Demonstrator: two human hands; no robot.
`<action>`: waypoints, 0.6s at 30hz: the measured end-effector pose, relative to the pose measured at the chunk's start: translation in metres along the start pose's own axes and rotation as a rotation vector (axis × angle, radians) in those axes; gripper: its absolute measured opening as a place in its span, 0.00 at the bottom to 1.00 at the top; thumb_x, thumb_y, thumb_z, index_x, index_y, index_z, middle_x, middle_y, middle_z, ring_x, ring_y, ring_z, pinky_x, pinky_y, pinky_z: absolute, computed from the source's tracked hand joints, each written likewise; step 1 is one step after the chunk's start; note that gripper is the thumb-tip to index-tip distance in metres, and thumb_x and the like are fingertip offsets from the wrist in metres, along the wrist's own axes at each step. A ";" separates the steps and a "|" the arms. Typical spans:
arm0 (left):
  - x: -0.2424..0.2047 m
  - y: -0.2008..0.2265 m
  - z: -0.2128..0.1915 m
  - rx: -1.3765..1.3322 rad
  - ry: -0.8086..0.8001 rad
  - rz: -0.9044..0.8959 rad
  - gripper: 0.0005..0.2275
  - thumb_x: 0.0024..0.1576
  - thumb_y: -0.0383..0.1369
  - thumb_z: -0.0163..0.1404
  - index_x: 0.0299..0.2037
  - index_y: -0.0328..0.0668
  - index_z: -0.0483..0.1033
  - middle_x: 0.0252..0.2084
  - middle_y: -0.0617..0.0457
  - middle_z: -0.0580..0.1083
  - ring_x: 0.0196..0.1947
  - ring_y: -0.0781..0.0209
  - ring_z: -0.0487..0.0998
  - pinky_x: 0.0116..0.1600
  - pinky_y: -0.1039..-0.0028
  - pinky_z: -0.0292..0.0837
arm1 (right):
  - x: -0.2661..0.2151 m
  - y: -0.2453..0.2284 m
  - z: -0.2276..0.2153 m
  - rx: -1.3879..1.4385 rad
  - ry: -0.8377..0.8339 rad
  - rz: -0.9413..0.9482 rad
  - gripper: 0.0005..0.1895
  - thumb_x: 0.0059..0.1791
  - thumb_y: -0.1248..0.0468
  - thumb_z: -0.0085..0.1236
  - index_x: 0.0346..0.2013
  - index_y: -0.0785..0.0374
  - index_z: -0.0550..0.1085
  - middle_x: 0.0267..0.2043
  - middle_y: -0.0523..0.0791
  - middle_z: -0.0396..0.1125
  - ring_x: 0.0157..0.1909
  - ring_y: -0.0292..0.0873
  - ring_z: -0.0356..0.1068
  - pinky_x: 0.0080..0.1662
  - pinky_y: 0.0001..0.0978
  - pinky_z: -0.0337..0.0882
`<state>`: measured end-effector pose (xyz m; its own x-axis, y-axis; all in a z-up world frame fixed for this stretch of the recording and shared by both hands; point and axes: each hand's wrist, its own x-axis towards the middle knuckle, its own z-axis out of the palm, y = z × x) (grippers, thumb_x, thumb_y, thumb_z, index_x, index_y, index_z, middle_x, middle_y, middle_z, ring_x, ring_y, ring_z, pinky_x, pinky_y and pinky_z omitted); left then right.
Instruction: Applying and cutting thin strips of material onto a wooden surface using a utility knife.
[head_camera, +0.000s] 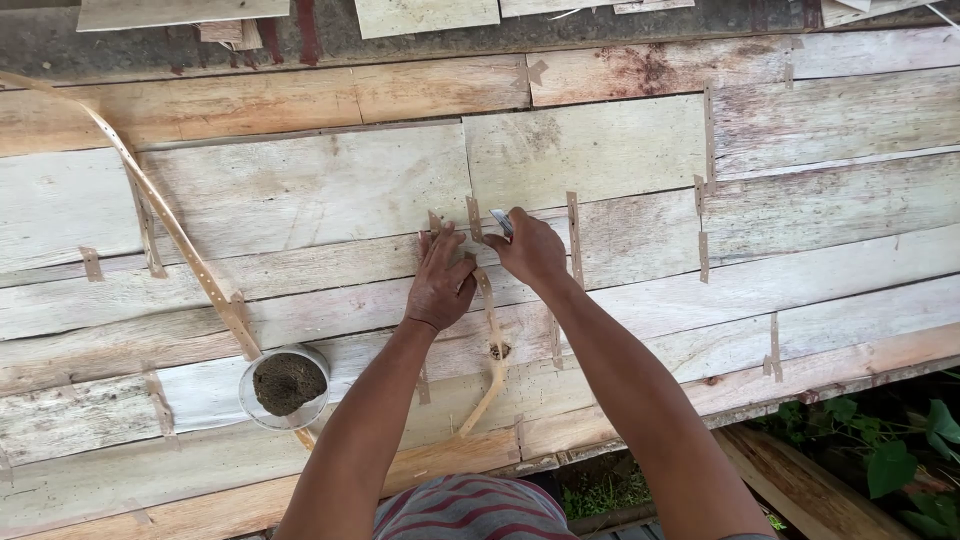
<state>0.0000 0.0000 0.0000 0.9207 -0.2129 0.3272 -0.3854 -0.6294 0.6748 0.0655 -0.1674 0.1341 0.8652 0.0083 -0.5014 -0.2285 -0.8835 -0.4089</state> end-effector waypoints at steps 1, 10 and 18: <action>0.001 0.001 -0.001 0.002 0.000 -0.002 0.04 0.53 0.32 0.58 0.36 0.50 0.79 0.63 0.56 0.71 0.73 0.49 0.63 0.78 0.44 0.47 | 0.002 -0.004 0.002 0.000 -0.002 -0.002 0.19 0.51 0.51 0.58 0.43 0.64 0.72 0.38 0.56 0.73 0.44 0.64 0.77 0.44 0.56 0.75; 0.009 0.005 -0.005 -0.057 0.004 0.021 0.02 0.56 0.29 0.56 0.35 0.45 0.77 0.63 0.51 0.71 0.72 0.46 0.63 0.78 0.43 0.44 | 0.021 0.004 0.039 -0.083 0.116 0.068 0.13 0.51 0.58 0.59 0.44 0.62 0.70 0.39 0.54 0.73 0.47 0.63 0.76 0.48 0.60 0.75; -0.036 0.002 -0.016 0.170 0.036 -0.097 0.04 0.57 0.39 0.59 0.36 0.63 0.76 0.41 0.70 0.71 0.49 0.66 0.80 0.54 0.67 0.76 | -0.057 0.001 0.053 0.845 -0.064 0.209 0.16 0.53 0.52 0.56 0.42 0.62 0.72 0.35 0.50 0.74 0.30 0.46 0.76 0.35 0.40 0.77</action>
<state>-0.0350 0.0185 -0.0002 0.9490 -0.1203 0.2912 -0.2759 -0.7638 0.5836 -0.0076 -0.1440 0.1222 0.7476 -0.0661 -0.6608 -0.6562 -0.2265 -0.7198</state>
